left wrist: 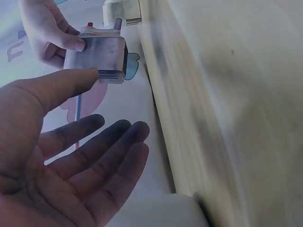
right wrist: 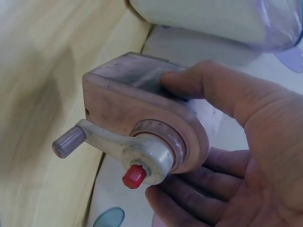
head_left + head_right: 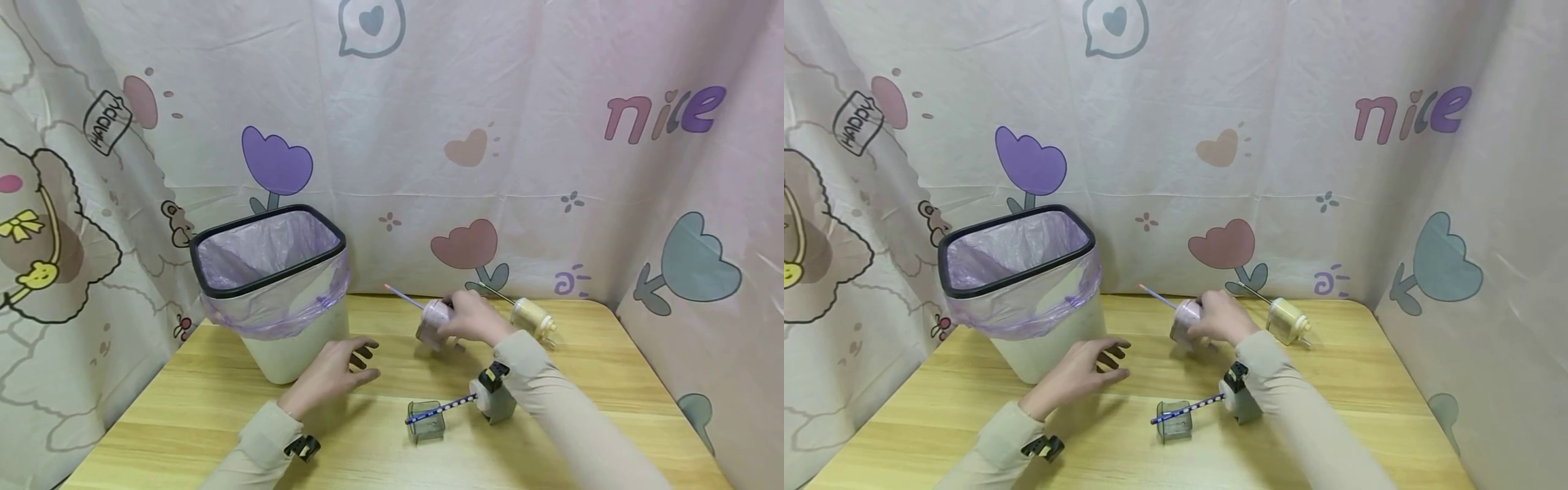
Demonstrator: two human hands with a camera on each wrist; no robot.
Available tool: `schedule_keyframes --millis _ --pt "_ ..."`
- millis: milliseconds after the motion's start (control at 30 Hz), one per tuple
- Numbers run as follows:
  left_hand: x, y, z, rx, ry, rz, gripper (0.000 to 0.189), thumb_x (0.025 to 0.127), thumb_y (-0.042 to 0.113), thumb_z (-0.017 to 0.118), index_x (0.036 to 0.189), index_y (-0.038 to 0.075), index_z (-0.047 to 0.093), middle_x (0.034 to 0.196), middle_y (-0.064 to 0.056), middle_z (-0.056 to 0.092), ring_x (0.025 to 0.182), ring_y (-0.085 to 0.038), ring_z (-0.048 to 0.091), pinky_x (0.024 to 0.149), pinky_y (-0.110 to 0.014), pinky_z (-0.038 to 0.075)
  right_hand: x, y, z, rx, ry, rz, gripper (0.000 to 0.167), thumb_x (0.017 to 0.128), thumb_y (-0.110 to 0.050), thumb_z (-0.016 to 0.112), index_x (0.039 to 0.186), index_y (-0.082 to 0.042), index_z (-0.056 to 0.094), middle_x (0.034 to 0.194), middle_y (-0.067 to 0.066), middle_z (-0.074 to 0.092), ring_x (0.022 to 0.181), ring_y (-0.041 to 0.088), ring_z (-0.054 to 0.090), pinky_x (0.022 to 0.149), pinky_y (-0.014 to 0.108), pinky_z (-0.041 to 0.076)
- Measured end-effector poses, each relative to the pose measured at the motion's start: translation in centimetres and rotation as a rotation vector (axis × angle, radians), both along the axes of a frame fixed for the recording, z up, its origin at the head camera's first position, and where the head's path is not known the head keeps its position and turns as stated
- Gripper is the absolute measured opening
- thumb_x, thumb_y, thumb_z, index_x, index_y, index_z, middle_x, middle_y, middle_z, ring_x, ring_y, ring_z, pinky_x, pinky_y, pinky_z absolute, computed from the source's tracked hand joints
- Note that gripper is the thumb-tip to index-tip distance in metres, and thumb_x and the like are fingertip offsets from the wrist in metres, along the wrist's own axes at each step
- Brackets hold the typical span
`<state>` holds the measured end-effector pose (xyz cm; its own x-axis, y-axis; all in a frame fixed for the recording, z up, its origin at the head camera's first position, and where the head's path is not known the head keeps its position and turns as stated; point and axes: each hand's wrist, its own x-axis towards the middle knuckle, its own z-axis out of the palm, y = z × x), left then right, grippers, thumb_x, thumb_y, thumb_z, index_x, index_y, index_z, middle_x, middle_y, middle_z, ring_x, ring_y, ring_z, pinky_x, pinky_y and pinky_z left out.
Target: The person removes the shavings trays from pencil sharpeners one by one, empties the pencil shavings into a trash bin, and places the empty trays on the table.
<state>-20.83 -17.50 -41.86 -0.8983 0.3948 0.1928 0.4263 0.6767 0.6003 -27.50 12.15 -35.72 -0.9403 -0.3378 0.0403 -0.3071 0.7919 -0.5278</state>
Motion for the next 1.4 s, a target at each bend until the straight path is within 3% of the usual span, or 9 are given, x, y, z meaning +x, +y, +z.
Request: schedule_keyframes --millis 200,500,700,1100,1400 --pt "-0.3 0.9 0.5 0.007 0.035 -0.025 0.045 0.093 0.023 0.084 0.132 0.005 0.070 0.117 -0.015 0.079 0.101 -0.028 0.078 0.091 -0.049 0.067 0.6 1.8 0.9 0.003 0.042 0.018 0.063 0.074 -0.018 0.087 0.130 0.003 0.070 0.101 0.010 0.075 0.084 0.019 0.068 0.075 0.033 0.060" --pt "-0.8 2.5 1.5 0.077 0.089 -0.060 0.045 0.093 0.027 0.085 0.132 0.010 0.070 0.116 -0.012 0.080 0.103 -0.026 0.079 0.091 -0.050 0.067 2.1 3.2 2.4 -0.048 0.098 0.083 0.064 0.073 -0.020 0.088 0.131 0.001 0.071 0.101 0.006 0.076 0.085 0.015 0.068 0.076 0.030 0.060" --pt "-1.0 3.4 2.3 0.134 0.120 -0.054 0.052 0.091 0.033 0.088 0.137 0.016 0.070 0.123 -0.005 0.080 0.107 -0.022 0.078 0.091 -0.043 0.067 3.2 3.4 3.6 -0.086 0.120 0.153 0.065 0.074 -0.021 0.090 0.133 -0.002 0.070 0.105 0.005 0.077 0.088 0.014 0.068 0.077 0.029 0.060" --pt "-0.8 5.0 3.7 0.292 0.046 -0.095 0.065 0.086 0.030 0.092 0.144 0.015 0.066 0.146 -0.004 0.069 0.116 -0.024 0.076 0.096 -0.029 0.065 4.7 3.4 5.4 -0.098 0.177 0.276 0.064 0.075 -0.017 0.089 0.136 -0.011 0.071 0.116 -0.001 0.078 0.097 0.010 0.070 0.085 0.032 0.062" --pt "-0.4 5.5 3.8 0.296 0.094 -0.042 0.059 0.083 0.034 0.095 0.135 0.019 0.072 0.132 -0.001 0.076 0.112 -0.026 0.075 0.092 -0.031 0.065 5.1 3.0 5.6 -0.096 0.192 0.326 0.061 0.077 -0.017 0.089 0.136 -0.012 0.072 0.118 -0.003 0.078 0.100 0.009 0.070 0.088 0.029 0.060"
